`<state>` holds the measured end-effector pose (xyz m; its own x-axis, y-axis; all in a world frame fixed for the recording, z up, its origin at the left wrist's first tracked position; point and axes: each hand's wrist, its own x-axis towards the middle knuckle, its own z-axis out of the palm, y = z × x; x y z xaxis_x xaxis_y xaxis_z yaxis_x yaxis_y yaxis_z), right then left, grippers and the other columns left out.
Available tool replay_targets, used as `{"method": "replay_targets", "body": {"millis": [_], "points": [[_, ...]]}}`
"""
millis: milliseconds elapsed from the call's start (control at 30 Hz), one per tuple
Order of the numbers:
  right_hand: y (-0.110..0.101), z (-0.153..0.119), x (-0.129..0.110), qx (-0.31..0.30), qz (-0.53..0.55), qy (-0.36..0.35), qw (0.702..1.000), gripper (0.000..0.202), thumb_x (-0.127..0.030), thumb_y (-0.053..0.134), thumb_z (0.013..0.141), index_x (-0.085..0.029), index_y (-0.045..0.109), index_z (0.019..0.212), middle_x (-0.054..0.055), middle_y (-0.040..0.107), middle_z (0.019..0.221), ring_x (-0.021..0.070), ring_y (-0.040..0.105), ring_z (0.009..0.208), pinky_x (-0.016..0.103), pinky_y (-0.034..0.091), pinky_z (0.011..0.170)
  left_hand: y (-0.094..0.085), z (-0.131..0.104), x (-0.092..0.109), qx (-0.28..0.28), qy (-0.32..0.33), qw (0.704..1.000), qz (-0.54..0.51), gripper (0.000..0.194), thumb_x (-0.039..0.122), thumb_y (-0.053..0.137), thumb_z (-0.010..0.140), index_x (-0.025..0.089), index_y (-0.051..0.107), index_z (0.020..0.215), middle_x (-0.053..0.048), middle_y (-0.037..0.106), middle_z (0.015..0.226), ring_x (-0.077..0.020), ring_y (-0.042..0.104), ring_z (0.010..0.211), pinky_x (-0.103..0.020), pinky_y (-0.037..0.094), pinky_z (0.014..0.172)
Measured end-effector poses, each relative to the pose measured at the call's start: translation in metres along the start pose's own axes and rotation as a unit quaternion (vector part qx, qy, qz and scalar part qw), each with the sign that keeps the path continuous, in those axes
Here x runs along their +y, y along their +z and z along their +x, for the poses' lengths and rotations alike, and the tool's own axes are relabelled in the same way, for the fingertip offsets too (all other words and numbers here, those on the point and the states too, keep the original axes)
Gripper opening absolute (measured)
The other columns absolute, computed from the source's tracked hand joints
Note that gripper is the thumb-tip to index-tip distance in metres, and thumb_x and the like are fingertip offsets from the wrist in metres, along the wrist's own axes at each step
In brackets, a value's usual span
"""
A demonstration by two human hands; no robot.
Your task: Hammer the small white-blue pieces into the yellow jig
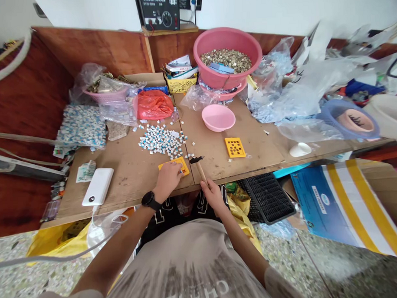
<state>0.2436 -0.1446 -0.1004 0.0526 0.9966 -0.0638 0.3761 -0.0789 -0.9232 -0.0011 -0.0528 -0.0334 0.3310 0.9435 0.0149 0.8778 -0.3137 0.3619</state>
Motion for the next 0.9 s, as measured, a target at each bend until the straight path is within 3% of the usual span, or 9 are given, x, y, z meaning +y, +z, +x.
{"method": "replay_targets", "body": {"millis": [233, 433, 700, 900], "points": [[-0.002, -0.001, -0.004, -0.003, 0.008, -0.004, 1.0, 0.052, -0.073, 0.053, 0.11, -0.027, 0.053, 0.086, -0.005, 0.051, 0.072, 0.0179, 0.049, 0.069, 0.03, 0.041, 0.068, 0.009, -0.016, -0.003, 0.044, 0.001, 0.998, -0.046, 0.023, 0.026, 0.07, 0.107, 0.025, 0.084, 0.126, -0.016, 0.083, 0.13, -0.0375, 0.076, 0.125, -0.053, 0.058, 0.114], [-0.001, -0.002, -0.004, 0.008, -0.003, -0.007, 1.0, 0.052, -0.073, 0.053, 0.11, -0.028, 0.05, 0.084, -0.005, 0.048, 0.072, 0.0182, 0.048, 0.071, 0.03, 0.041, 0.07, 0.017, -0.023, -0.005, 0.063, 0.01, 0.997, -0.041, 0.028, 0.024, 0.057, 0.111, 0.023, 0.083, 0.121, -0.017, 0.083, 0.13, -0.0366, 0.074, 0.124, -0.055, 0.057, 0.116], [-0.008, -0.007, -0.008, -0.006, -0.028, -0.005, 1.0, 0.047, -0.069, 0.052, 0.111, -0.028, 0.053, 0.087, -0.004, 0.053, 0.07, 0.0198, 0.053, 0.068, 0.03, 0.041, 0.068, 0.013, -0.014, -0.007, 0.038, 0.033, 0.998, -0.04, 0.021, 0.022, 0.06, 0.108, 0.023, 0.082, 0.11, -0.015, 0.083, 0.117, -0.0343, 0.074, 0.117, -0.05, 0.059, 0.113], [-0.024, -0.032, -0.037, -0.047, -0.104, -0.042, 0.993, 0.038, -0.057, 0.051, 0.116, -0.026, 0.072, 0.113, 0.002, 0.069, 0.077, 0.0235, 0.063, 0.067, 0.031, 0.04, 0.068, 0.014, -0.029, -0.008, 0.132, -0.006, 0.989, -0.069, 0.031, 0.033, 0.067, 0.11, 0.024, 0.079, 0.136, -0.017, 0.079, 0.141, -0.0375, 0.07, 0.136, -0.054, 0.054, 0.122]]}}
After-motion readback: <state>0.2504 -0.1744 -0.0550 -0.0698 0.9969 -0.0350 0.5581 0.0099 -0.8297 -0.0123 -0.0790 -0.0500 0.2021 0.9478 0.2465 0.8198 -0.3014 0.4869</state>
